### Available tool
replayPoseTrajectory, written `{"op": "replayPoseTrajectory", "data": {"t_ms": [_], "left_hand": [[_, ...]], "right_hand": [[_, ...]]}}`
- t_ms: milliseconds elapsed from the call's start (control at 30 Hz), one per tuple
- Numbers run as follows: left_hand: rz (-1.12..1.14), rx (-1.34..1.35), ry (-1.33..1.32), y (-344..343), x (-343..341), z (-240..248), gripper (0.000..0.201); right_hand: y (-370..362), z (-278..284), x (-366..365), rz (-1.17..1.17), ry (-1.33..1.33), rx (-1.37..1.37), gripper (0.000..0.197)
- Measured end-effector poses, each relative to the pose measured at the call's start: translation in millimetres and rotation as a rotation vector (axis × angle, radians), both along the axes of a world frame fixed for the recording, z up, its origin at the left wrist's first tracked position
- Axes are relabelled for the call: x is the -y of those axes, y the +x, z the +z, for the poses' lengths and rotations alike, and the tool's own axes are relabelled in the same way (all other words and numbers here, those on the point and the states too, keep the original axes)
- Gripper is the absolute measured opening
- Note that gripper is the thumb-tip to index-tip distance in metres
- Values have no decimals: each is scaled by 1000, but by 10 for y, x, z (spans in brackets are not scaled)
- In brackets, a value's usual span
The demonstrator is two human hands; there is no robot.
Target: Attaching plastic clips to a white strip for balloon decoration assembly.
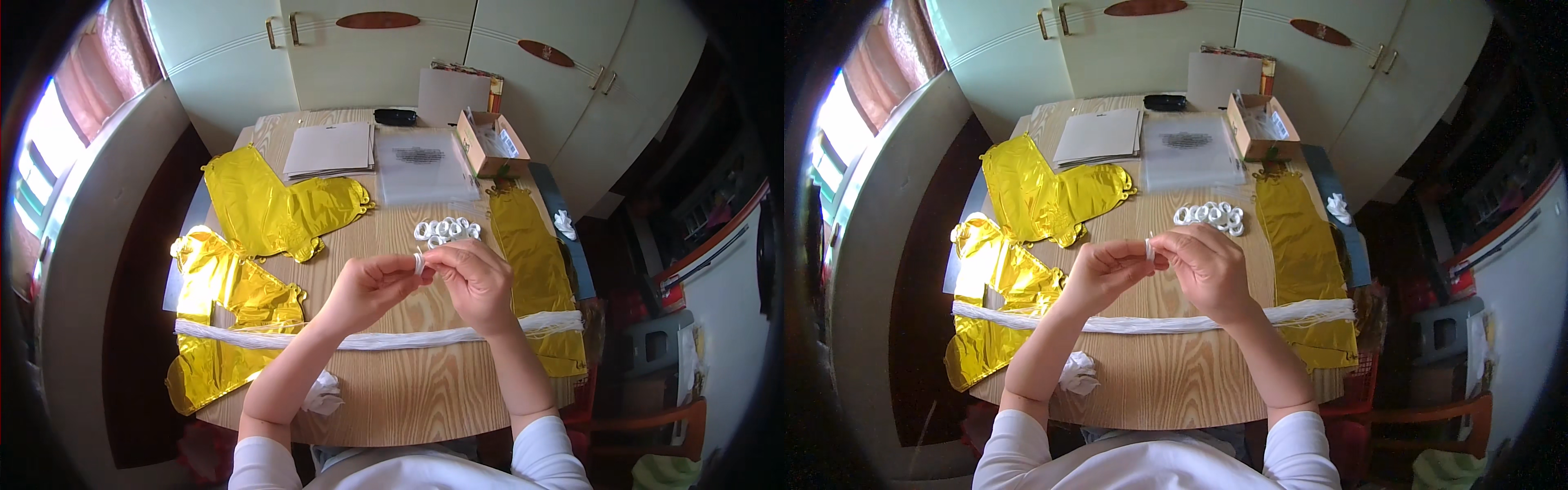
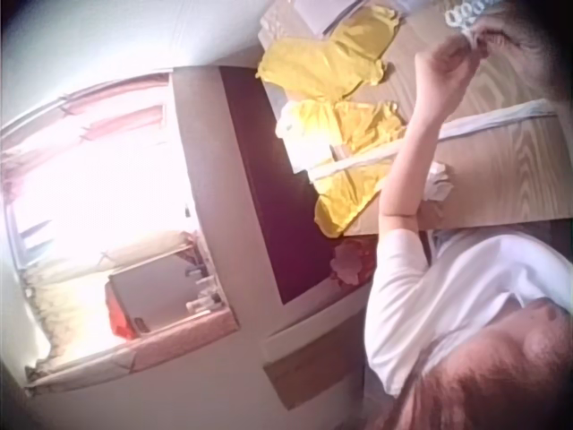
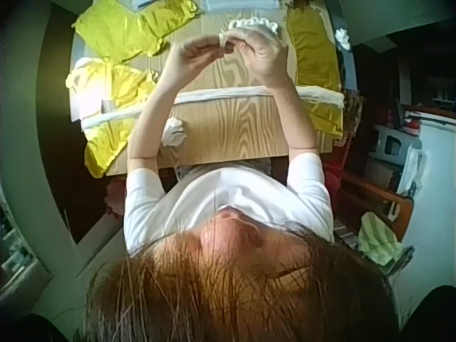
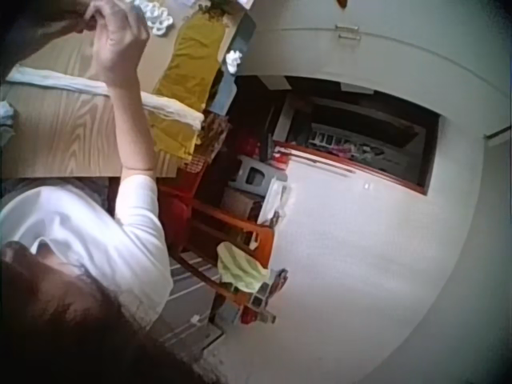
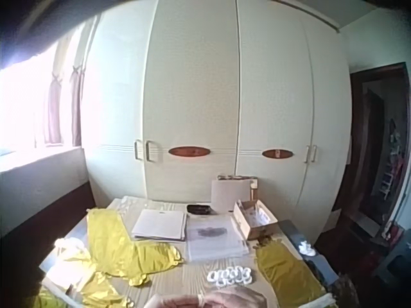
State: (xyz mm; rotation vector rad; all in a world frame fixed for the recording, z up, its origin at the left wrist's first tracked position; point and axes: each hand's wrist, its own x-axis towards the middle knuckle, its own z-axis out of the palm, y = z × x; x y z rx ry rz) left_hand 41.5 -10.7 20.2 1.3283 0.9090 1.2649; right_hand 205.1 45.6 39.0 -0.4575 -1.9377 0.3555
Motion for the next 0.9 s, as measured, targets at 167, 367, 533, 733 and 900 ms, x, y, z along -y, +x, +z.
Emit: {"op": "replayPoseTrajectory", "data": {"t_ms": [167, 367, 533, 733, 900], "left_hand": [[-37, -10, -4, 25, 41, 10, 17], [-53, 110, -40, -4, 5, 75, 15], [-39, 116, -55, -50, 14, 70, 15], [-104, 134, 14, -53, 28, 43, 19], [-159, 217, -47, -98, -3, -29, 9]], "right_hand": [[-9, -59, -91, 25, -25, 68, 14], [12, -98, -119, 37, -194, 1, 17], [109, 73, -72, 177, 100, 43, 25], [56, -13, -43, 349, -306, 51, 25], [28, -92, -22, 404, -589, -41, 17]]}}
